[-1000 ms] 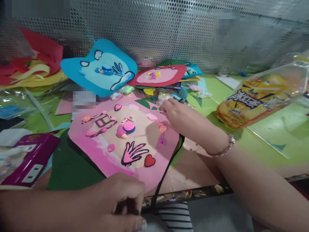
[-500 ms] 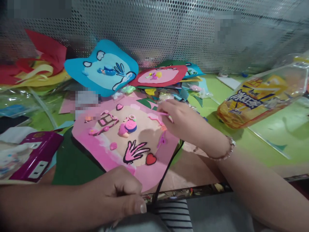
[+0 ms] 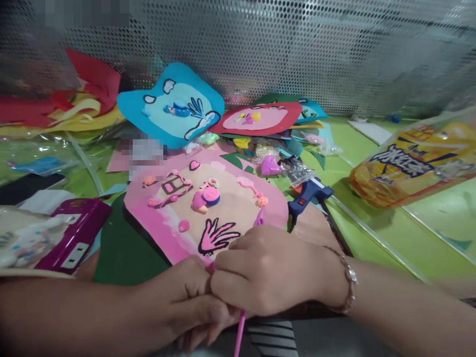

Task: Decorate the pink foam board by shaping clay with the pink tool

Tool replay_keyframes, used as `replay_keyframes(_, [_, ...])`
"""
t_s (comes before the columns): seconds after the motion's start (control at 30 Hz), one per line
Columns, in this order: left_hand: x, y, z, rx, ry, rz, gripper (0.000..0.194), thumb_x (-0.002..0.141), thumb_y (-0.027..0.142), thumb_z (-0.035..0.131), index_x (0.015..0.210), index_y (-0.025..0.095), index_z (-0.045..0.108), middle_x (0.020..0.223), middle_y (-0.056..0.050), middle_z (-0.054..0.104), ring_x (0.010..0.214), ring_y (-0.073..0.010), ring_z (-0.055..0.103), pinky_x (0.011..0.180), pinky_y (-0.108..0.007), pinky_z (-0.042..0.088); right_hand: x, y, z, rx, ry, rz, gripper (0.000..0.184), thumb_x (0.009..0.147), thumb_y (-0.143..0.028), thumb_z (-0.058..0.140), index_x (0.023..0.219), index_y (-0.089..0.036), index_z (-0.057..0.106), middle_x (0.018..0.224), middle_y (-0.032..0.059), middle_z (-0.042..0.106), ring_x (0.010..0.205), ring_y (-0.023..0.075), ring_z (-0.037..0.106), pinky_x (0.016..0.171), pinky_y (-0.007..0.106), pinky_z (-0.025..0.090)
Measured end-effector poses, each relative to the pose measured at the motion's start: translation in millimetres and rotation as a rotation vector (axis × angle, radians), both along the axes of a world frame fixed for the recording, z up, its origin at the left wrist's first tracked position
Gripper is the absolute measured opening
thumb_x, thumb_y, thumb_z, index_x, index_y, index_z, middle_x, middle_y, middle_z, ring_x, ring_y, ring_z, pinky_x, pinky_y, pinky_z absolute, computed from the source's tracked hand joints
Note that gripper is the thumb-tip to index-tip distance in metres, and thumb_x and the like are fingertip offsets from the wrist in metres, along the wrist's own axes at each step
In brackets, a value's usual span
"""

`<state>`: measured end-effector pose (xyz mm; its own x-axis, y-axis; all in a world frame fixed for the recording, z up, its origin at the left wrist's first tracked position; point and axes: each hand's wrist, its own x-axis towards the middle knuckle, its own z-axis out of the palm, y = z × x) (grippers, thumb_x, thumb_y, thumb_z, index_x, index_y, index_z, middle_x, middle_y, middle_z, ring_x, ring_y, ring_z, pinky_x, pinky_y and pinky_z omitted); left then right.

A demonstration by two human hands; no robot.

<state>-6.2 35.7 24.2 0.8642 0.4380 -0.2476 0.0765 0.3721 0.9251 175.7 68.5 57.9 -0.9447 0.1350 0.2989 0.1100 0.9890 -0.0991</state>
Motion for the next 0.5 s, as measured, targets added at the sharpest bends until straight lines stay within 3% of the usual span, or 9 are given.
replay_keyframes(0.17, [-3.6,2.6,6.5,0.097,-0.009,-0.088,0.063,0.084,0.071,0.041,0.054,0.016,0.041,0.048,0.005,0.038,0.043,-0.0057,0.034,0.041,-0.019,0.025,-3.2,-4.3,0.9,-0.025,0.017,-0.008,0.042,0.095,-0.015,0.028,0.061,-0.017,0.053,0.055,0.0018,0.048,0.048,0.0142,0.039,0.045,0.031,0.028])
replay_keyframes(0.27, [-5.7,2.4,10.3,0.159,0.019,-0.155,0.067,0.083,0.076,0.031,0.051,0.018,0.033,0.048,0.005,0.029,0.043,-0.0063,0.028,0.04,-0.022,0.021,-1.7,-3.4,0.7,-0.084,0.017,0.034,0.043,0.095,-0.015,0.027,0.061,-0.017,0.053,0.056,0.0015,0.05,0.049,0.0135,0.039,0.046,0.03,0.032])
replay_keyframes(0.33, [-6.4,0.8,11.3,0.201,0.025,-0.129,0.067,0.083,0.078,0.024,0.052,0.019,0.029,0.051,0.005,0.027,0.044,-0.0072,0.026,0.041,-0.023,0.021,1.3,-1.3,1.7,-0.148,0.028,0.064,0.041,0.095,-0.018,0.028,0.065,-0.017,0.055,0.06,0.0025,0.055,0.052,0.0134,0.044,0.049,0.029,0.037])
replay_keyframes(0.43, [-6.1,-0.6,10.8,0.331,0.038,-0.116,0.065,0.086,0.075,0.017,0.053,0.02,0.028,0.052,0.004,0.028,0.048,-0.0093,0.027,0.046,-0.024,0.025,8.5,4.3,4.3,-0.279,0.126,0.001,0.025,0.092,-0.017,0.037,0.085,-0.014,0.061,0.075,0.0062,0.063,0.067,0.0146,0.057,0.058,0.027,0.046])
replay_keyframes(0.5, [-5.5,0.7,10.2,0.435,0.041,-0.204,0.062,0.091,0.067,0.016,0.054,0.02,0.03,0.053,0.003,0.031,0.05,-0.0103,0.031,0.051,-0.024,0.03,13.3,9.9,5.7,-0.395,0.204,-0.085,0.026,0.088,-0.009,0.042,0.106,-0.014,0.06,0.087,0.0076,0.065,0.08,0.0128,0.061,0.066,0.022,0.049])
